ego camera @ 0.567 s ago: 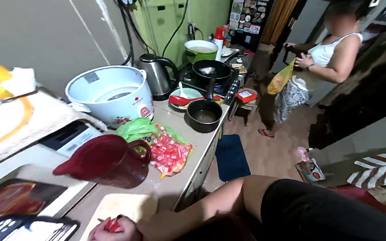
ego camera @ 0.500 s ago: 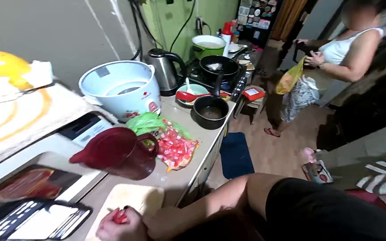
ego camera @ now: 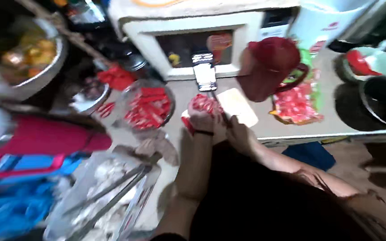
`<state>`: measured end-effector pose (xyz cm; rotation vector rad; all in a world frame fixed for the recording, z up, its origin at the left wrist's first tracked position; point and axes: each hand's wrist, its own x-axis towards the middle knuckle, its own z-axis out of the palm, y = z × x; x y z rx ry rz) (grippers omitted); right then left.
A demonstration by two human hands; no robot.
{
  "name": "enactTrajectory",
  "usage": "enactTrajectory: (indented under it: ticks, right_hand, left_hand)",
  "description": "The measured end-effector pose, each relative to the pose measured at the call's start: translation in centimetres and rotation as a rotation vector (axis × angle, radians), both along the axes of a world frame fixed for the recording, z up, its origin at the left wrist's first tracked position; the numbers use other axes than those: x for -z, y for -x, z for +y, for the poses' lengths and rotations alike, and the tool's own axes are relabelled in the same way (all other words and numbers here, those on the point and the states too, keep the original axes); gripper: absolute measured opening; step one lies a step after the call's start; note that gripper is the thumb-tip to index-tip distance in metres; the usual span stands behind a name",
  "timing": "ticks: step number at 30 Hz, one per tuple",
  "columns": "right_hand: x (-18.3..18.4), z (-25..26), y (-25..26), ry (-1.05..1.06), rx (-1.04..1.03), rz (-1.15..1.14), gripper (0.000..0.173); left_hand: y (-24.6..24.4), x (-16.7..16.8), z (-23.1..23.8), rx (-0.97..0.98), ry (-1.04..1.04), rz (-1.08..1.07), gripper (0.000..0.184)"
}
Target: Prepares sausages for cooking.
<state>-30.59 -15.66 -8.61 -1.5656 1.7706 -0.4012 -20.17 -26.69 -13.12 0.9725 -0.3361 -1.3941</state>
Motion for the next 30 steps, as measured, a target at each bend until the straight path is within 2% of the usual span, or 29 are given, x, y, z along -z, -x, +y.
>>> enactTrajectory:
  ticks: [3,4,5,7,9,12,13,15,18,20,23,25,26,27,29,30]
  right_hand:
    - [1.3,0.1,1.2,0.138,0.019,-0.042,0.031]
    - [1.5,-0.2,1.7,0.136,0.037,-0.051,0.031]
    - [1.8,-0.3,2.3,0.122,0.058,-0.053,0.030]
    - [2.5,-0.3,3.3,0.132,0.102,-0.064,0.030]
    - [3.0,-0.1,4.1,0.158,0.122,-0.076,0.029]
    - [3.6,0.3,5.2,0.163,0.131,-0.074,0.027]
    - [3.9,0.4,5.5,0.156,0.135,-0.076,0.026]
    - [4.4,0.5,5.9,0.129,0.152,-0.100,0.026]
    - [4.8,0.6,6.4,0.105,0.156,-0.113,0.026]
    - [4.5,0.4,6.8,0.076,0.167,-0.098,0.025]
    - [4.4,0.2,7.5,0.045,0.183,-0.045,0.024]
    - [4.5,0.0,7.9,0.038,0.184,-0.035,0.025]
    - [4.6,-0.2,8.0,0.036,0.185,-0.032,0.024]
    - [4.8,-0.3,8.1,0.044,0.186,-0.032,0.024]
    - [4.8,-0.2,8.2,0.048,0.194,-0.039,0.024]
    - [4.7,-0.2,8.2,0.045,0.195,-0.039,0.024]
  left_hand:
    - [-2.8,0.0,-2.1,-0.004,0.130,0.471,0.036]
    - [-3.9,-0.7,-2.8,-0.026,0.136,0.522,0.037]
    - [-5.1,-1.9,-3.2,-0.067,0.131,0.486,0.035]
    - [-8.2,-4.4,-4.2,-0.165,0.166,0.323,0.036]
    - [-11.7,-6.5,-6.1,-0.287,0.307,0.150,0.037]
    - [-17.2,-6.9,-9.2,-0.486,0.445,-0.348,0.025]
    - [-18.7,-6.5,-9.5,-0.524,0.432,-0.538,0.021]
    - [-19.5,-5.6,-9.8,-0.535,0.238,-0.785,0.023]
    - [-18.2,-3.9,-9.5,-0.465,-0.061,-0.943,0.033]
    - [-17.5,-3.3,-9.3,-0.460,-0.120,-1.055,0.037]
    - [-16.9,-3.7,-8.6,-0.484,-0.083,-1.253,0.039]
    - [-14.9,-5.0,-7.4,-0.402,0.045,-1.379,0.041]
    - [-13.2,-5.7,-6.5,-0.291,0.148,-1.451,0.041]
    - [-11.0,-6.0,-5.4,-0.112,0.260,-1.509,0.041]
    - [-5.9,-4.5,-3.0,0.245,0.444,-1.637,0.041]
    - [-3.4,-3.2,-1.4,0.391,0.456,-1.739,0.052]
